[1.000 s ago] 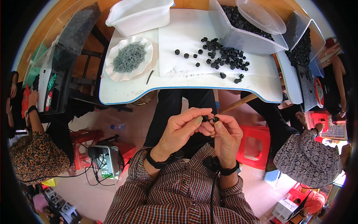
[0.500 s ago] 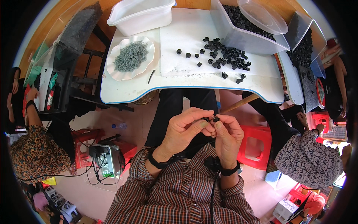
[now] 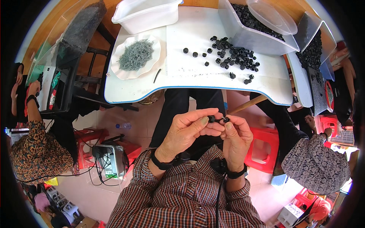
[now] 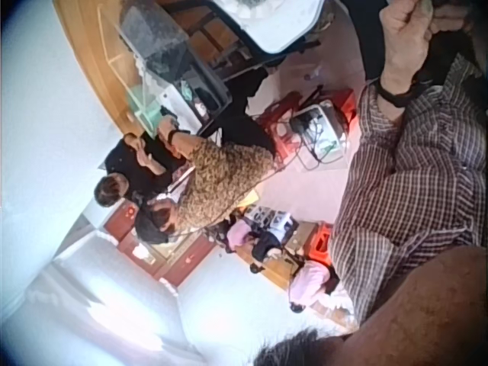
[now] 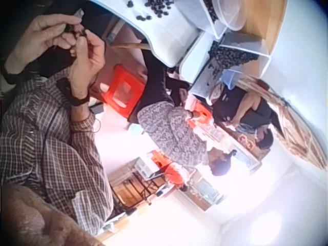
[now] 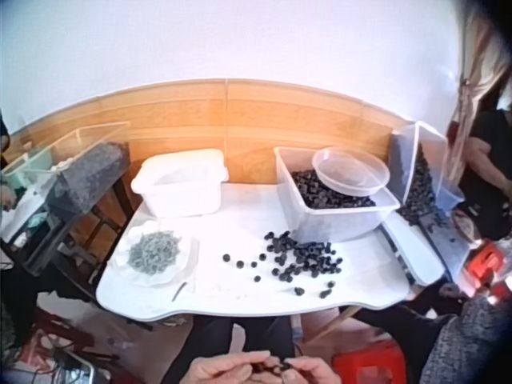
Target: Assembling small black plastic components with green wires or fibers at a workbench.
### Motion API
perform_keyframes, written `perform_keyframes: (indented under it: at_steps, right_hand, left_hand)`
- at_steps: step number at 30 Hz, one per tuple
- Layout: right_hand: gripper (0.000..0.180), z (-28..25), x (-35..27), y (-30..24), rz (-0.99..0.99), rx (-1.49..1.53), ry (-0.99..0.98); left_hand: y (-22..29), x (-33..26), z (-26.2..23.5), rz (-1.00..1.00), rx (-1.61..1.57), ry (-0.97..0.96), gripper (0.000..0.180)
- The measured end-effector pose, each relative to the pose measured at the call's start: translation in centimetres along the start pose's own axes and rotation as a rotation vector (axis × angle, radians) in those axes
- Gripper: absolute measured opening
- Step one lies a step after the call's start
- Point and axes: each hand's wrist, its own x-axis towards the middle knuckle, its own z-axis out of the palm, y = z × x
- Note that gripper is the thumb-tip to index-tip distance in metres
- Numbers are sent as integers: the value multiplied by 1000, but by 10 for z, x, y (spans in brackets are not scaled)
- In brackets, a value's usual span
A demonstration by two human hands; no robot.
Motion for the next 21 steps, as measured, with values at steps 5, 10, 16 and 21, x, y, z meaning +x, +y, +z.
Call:
perform_keyframes:
  at_steps: [5,10,16,21]
  right_hand:
    - [18,-1,-1,1,-65,-49,-18]
    - [19,6,-7,-9,-99,-166,-48]
    - [19,10,-10,-11,-129,-251,-112]
    - [21,12,-12,-14,-112,-267,-127]
  left_hand:
    - [2,0,-1,-20,-47,49,34]
    - [-4,0,-14,24,-108,27,32]
    - [-10,0,-20,35,-190,4,29]
    - [-12,2,-18,56,-229,-29,28]
